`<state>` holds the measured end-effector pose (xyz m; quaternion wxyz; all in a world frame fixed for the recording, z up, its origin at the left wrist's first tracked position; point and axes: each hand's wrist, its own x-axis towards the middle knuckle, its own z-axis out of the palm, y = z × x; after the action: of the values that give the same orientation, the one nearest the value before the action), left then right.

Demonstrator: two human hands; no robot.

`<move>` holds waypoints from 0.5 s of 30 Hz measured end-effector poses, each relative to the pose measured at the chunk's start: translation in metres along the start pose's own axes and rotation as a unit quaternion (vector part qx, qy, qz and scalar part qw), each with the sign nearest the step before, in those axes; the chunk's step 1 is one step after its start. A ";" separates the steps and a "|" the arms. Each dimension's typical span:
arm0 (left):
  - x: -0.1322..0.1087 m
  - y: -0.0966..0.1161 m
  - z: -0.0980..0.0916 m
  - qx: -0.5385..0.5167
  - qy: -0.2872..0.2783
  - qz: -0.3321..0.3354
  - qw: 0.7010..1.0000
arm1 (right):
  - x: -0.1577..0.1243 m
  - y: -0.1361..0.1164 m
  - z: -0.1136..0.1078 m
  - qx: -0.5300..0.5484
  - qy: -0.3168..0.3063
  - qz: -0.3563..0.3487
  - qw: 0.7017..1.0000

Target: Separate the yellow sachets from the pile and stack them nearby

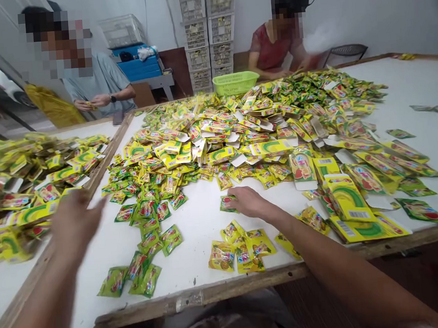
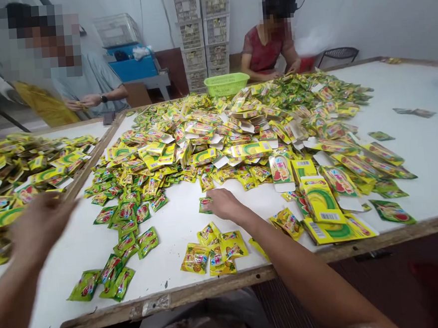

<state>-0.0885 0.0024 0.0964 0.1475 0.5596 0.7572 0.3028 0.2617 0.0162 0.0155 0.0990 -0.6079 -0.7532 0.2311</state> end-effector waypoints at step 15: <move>-0.079 0.071 0.180 -0.126 -0.289 0.039 0.948 | 0.015 0.003 0.008 0.196 0.155 0.055 0.967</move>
<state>0.0927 -0.0055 -0.0077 0.4172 0.6289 0.6157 0.2264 0.2574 0.0294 0.0053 0.3193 -0.6454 -0.6340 0.2820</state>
